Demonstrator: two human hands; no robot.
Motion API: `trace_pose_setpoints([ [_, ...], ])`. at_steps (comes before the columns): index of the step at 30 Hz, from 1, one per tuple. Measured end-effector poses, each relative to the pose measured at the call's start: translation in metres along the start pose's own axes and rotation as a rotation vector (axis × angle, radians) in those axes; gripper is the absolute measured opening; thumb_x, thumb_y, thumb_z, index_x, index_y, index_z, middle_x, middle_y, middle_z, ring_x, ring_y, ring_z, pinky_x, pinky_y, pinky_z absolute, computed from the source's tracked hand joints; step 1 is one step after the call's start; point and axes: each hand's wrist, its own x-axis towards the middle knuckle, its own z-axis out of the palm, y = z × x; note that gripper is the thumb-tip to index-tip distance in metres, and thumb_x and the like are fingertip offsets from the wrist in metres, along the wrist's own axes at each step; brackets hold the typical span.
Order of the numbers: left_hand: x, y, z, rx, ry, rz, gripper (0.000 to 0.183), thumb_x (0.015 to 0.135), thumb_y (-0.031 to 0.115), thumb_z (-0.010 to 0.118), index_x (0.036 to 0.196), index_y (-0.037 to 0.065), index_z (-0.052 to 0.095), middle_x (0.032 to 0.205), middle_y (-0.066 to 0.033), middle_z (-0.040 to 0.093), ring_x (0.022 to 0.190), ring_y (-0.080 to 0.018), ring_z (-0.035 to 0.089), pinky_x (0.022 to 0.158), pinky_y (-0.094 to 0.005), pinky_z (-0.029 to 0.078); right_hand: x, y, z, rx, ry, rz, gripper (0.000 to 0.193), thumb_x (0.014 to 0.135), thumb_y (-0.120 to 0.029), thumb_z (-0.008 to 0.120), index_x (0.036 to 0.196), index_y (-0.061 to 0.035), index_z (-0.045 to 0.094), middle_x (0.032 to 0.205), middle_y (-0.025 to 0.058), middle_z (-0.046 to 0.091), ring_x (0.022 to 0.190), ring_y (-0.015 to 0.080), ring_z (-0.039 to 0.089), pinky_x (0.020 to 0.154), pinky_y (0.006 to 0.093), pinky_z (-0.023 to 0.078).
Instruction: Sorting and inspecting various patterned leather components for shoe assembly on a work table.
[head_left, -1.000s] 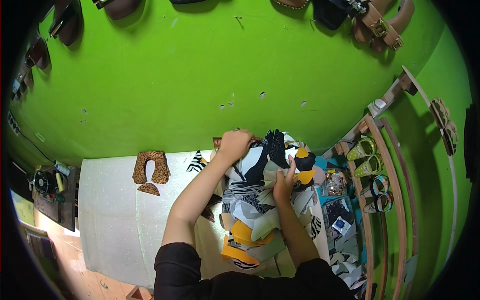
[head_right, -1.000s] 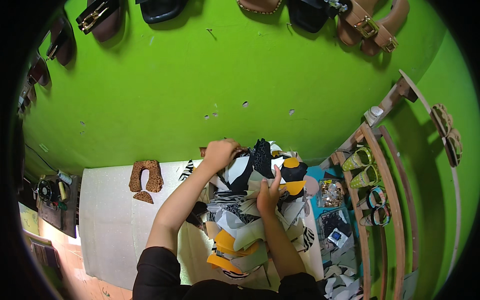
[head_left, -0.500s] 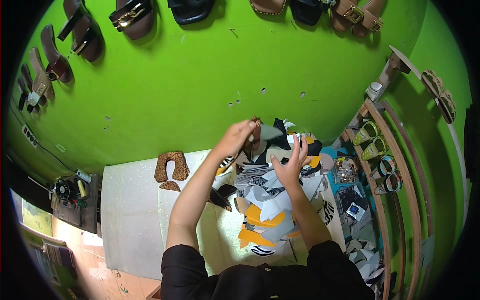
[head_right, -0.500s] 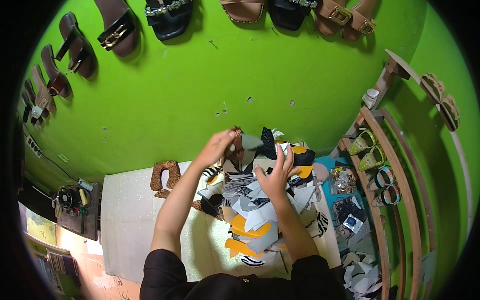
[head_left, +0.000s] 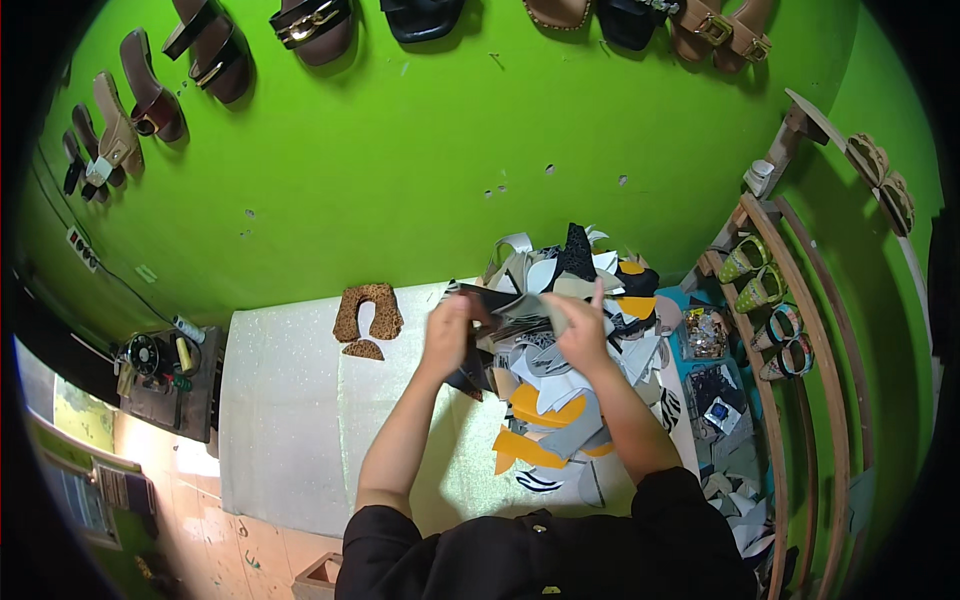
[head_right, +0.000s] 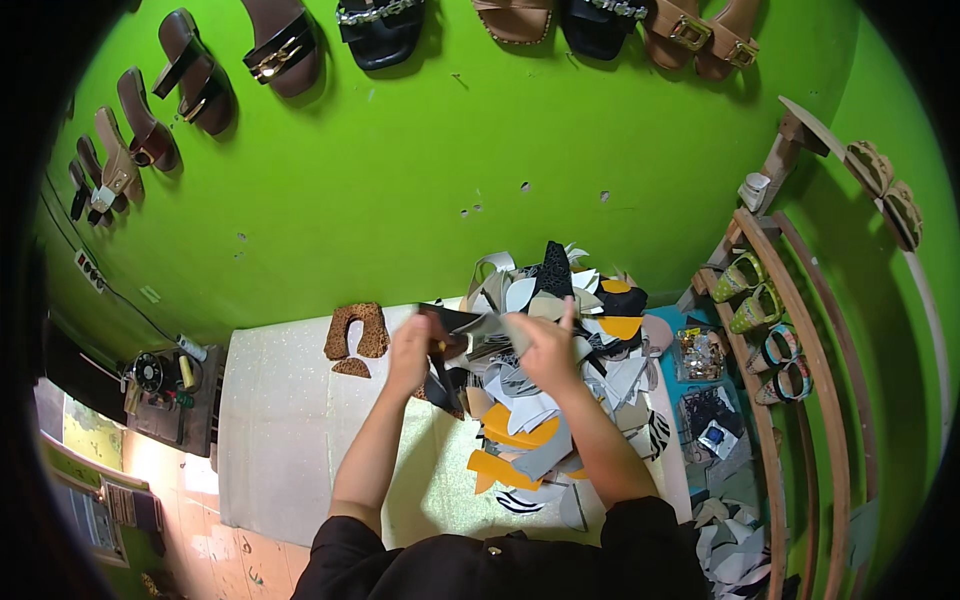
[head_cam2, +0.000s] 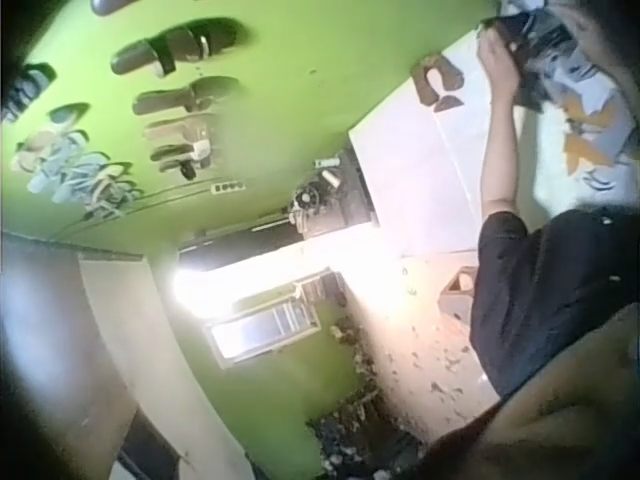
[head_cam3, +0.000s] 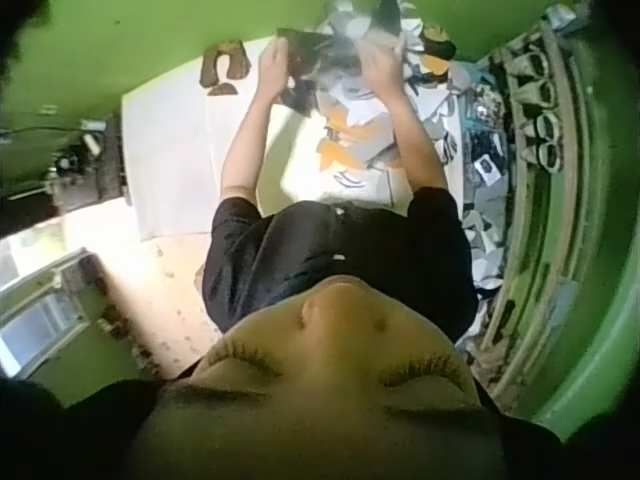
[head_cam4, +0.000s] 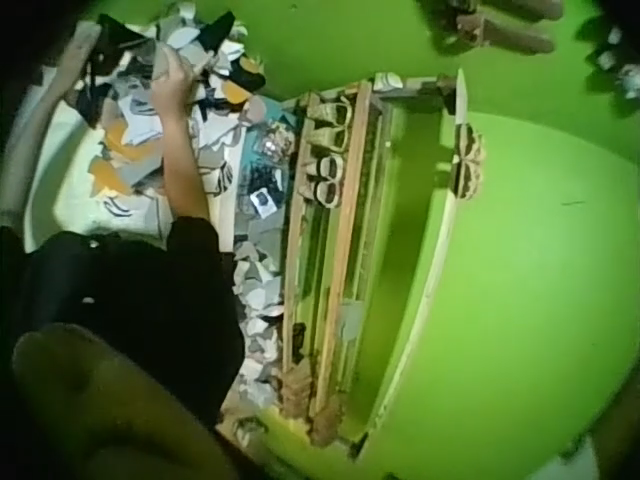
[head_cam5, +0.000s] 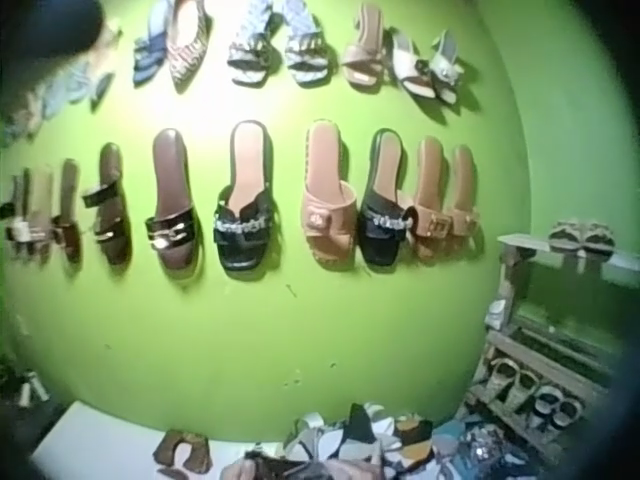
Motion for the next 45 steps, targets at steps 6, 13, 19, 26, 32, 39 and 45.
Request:
trace_pose_setpoints([
  [6, -0.053, -0.017, -0.062, -0.195, 0.279, -0.235, 0.035, 0.099, 0.028, 0.044, 0.08, 0.003, 0.058, 0.073, 0.0003, 0.057, 0.064, -0.0053, 0.048, 0.058, -0.0218, 0.04, 0.003, 0.02, -0.027, 0.074, 0.032, 0.376, 0.018, 0.089, -0.022, 0.058, 0.1, -0.0078, 0.061, 0.073, 0.0027, 0.067, 0.074, 0.0221, 0.065, 0.11, 0.0539, 0.01],
  [13, -0.077, -0.024, -0.041, -0.148, 0.363, -0.39, 0.025, 0.095, 0.024, 0.053, 0.085, 0.002, 0.061, 0.069, 0.0025, 0.056, 0.058, -0.0036, 0.048, 0.054, -0.0201, 0.038, 0.01, -0.004, -0.003, -0.173, 0.22, 0.205, 0.062, 0.076, -0.023, 0.069, 0.129, -0.0116, 0.041, 0.132, 0.0124, 0.042, 0.124, 0.0292, 0.039, 0.105, 0.0628, 0.008],
  [19, -0.079, -0.003, -0.027, -0.301, 0.334, -0.426, 0.025, 0.095, 0.026, 0.054, 0.095, 0.002, 0.06, 0.071, -0.0013, 0.06, 0.057, -0.0061, 0.052, 0.053, -0.0197, 0.04, -0.011, -0.081, 0.032, 0.386, -0.553, 0.375, 0.057, 0.078, -0.033, 0.071, 0.123, -0.0084, 0.047, 0.106, 0.0062, 0.062, 0.107, 0.0233, 0.057, 0.106, 0.0617, 0.0],
  [26, -0.097, -0.031, -0.057, -0.223, 0.432, -0.407, 0.022, 0.094, 0.024, 0.053, 0.094, 0.003, 0.059, 0.067, 0.0007, 0.055, 0.052, -0.0066, 0.051, 0.051, -0.0224, 0.044, -0.024, -0.077, 0.019, 0.19, -0.706, 0.271, 0.008, 0.083, -0.021, 0.062, 0.085, -0.0133, 0.062, 0.074, -0.0022, 0.062, 0.081, 0.0181, 0.06, 0.105, 0.0637, -0.002],
  [32, -0.105, -0.05, -0.045, 0.838, 0.168, -0.442, 0.063, 0.082, 0.035, 0.064, 0.128, -0.002, 0.044, 0.122, -0.0244, 0.051, 0.115, -0.0376, 0.049, 0.096, -0.0433, 0.038, -0.004, -0.055, -0.02, 0.037, -0.258, 0.359, 0.017, 0.08, -0.019, 0.064, 0.096, -0.0123, 0.062, 0.101, 0.0017, 0.061, 0.103, 0.0208, 0.057, 0.105, 0.0613, -0.006],
  [39, -0.03, -0.031, 0.019, 0.596, 0.054, -0.04, 0.068, 0.083, 0.033, 0.065, 0.133, -0.004, 0.036, 0.133, -0.0278, 0.04, 0.126, -0.0383, 0.039, 0.106, -0.0414, 0.03, 0.009, -0.012, -0.043, -0.073, 0.076, 0.378, 0.034, 0.077, -0.017, 0.065, 0.11, -0.0152, 0.056, 0.115, 0.004, 0.055, 0.113, 0.0269, 0.05, 0.103, 0.0646, 0.01],
  [45, 0.052, -0.132, 0.045, -0.026, 0.23, -0.262, 0.079, 0.087, 0.038, 0.061, 0.139, -0.008, 0.024, 0.142, -0.0261, 0.032, 0.132, -0.0344, 0.032, 0.107, -0.039, 0.028, 0.033, 0.049, -0.003, -0.338, 0.128, 0.544, 0.068, 0.08, -0.043, 0.065, 0.139, -0.0255, 0.036, 0.147, 0.0234, 0.021, 0.135, 0.0437, 0.02, 0.101, 0.0688, 0.011],
])
